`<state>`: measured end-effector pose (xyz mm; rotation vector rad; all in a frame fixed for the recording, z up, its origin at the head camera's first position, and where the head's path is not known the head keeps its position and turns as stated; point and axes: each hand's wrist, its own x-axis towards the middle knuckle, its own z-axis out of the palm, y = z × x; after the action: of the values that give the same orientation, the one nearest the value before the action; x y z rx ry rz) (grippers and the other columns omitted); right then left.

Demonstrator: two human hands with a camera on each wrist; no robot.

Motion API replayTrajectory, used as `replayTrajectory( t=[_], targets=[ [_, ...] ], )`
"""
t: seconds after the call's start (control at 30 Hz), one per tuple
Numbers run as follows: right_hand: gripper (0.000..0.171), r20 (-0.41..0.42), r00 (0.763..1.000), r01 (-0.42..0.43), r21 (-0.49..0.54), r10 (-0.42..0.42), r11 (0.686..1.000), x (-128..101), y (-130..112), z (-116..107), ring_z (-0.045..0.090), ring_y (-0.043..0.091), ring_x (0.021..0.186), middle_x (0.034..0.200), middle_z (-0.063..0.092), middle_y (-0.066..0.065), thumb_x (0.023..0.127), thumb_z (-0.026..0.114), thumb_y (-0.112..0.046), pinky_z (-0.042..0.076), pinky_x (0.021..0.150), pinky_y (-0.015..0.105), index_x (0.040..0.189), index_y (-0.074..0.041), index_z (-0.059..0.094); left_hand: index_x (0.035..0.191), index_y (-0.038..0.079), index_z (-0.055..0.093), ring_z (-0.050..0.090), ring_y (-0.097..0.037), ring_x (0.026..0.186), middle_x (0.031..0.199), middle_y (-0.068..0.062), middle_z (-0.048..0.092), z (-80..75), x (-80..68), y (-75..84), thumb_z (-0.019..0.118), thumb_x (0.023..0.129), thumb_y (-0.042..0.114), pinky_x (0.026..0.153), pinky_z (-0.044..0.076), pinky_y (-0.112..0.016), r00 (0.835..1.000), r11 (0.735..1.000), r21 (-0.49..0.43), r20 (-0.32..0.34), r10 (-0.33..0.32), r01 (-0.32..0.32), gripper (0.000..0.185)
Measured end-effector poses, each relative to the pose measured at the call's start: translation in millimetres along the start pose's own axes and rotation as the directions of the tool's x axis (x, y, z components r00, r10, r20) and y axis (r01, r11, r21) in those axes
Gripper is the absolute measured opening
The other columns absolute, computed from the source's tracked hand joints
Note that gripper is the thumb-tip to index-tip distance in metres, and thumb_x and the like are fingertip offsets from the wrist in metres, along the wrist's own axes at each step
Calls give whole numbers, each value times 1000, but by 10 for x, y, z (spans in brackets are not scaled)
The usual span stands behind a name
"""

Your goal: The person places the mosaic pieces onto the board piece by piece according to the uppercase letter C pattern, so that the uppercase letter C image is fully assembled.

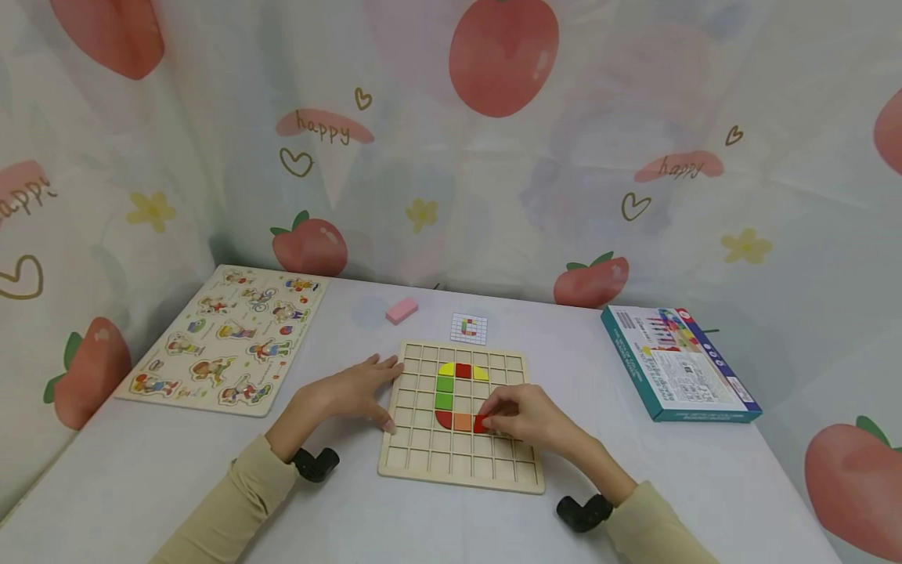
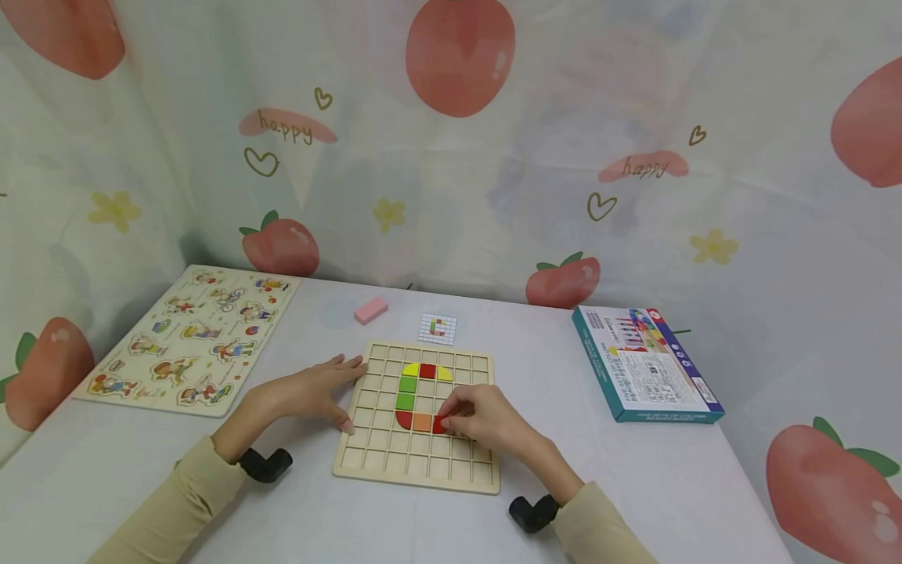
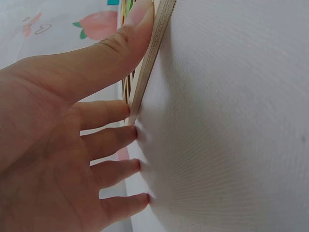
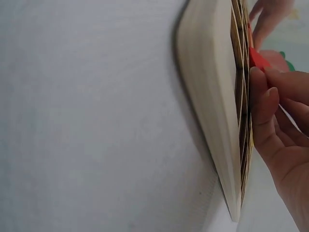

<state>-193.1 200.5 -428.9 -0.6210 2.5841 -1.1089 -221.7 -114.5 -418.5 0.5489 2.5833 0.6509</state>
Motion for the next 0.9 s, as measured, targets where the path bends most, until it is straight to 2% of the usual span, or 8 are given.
replayTrajectory(
  t=[0.13, 0.4, 0.6, 0.77, 0.9],
  targets=[
    [8, -16, 1000, 2, -30, -3, 1000, 2, -22, 1, 63, 13, 76, 92, 72, -2, 93, 74, -7, 55, 67, 20, 99, -11, 78, 159, 10, 39, 13, -38, 160, 170, -10, 26, -6, -4, -4, 90, 79, 32, 125, 20, -61, 1000, 1000, 4, 1, -1, 1, 98],
    [9, -33, 999, -2, -62, 0, 998, 24, -64, 10, 65, 10, 80, 99, 74, -1, 92, 76, -9, 55, 72, 20, 99, -12, 80, 159, 9, 39, 13, -38, 159, 170, -10, 27, -5, -6, -9, 90, 79, 31, 125, 20, -62, 1000, 1000, 1, -3, -9, 9, 98],
    [8, -41, 998, -40, -49, 38, 998, 22, -69, 14, 63, 13, 79, 97, 72, -1, 92, 75, -8, 54, 70, 21, 98, -13, 78, 159, 10, 39, 13, -38, 160, 170, -10, 26, 7, 0, -13, 90, 79, 32, 125, 20, -62, 1000, 1000, -4, 1, -8, 8, 98],
    [7, -50, 998, -35, -30, 33, 999, 16, -66, -6, 65, 13, 81, 96, 73, -1, 93, 75, -9, 54, 73, 21, 98, -13, 77, 159, 10, 39, 13, -38, 160, 170, -9, 26, -5, 21, -15, 90, 78, 32, 125, 19, -62, 1000, 1000, -1, -4, -8, 8, 98],
    [5, -44, 998, -37, 6, 37, 999, -5, -63, -20, 65, 14, 78, 92, 73, 1, 94, 74, -11, 56, 70, 21, 99, -11, 76, 159, 9, 39, 12, -38, 160, 170, -9, 26, 0, 31, -20, 90, 78, 31, 125, 19, -62, 1000, 1000, -14, 0, 0, 0, 99]
  ],
)
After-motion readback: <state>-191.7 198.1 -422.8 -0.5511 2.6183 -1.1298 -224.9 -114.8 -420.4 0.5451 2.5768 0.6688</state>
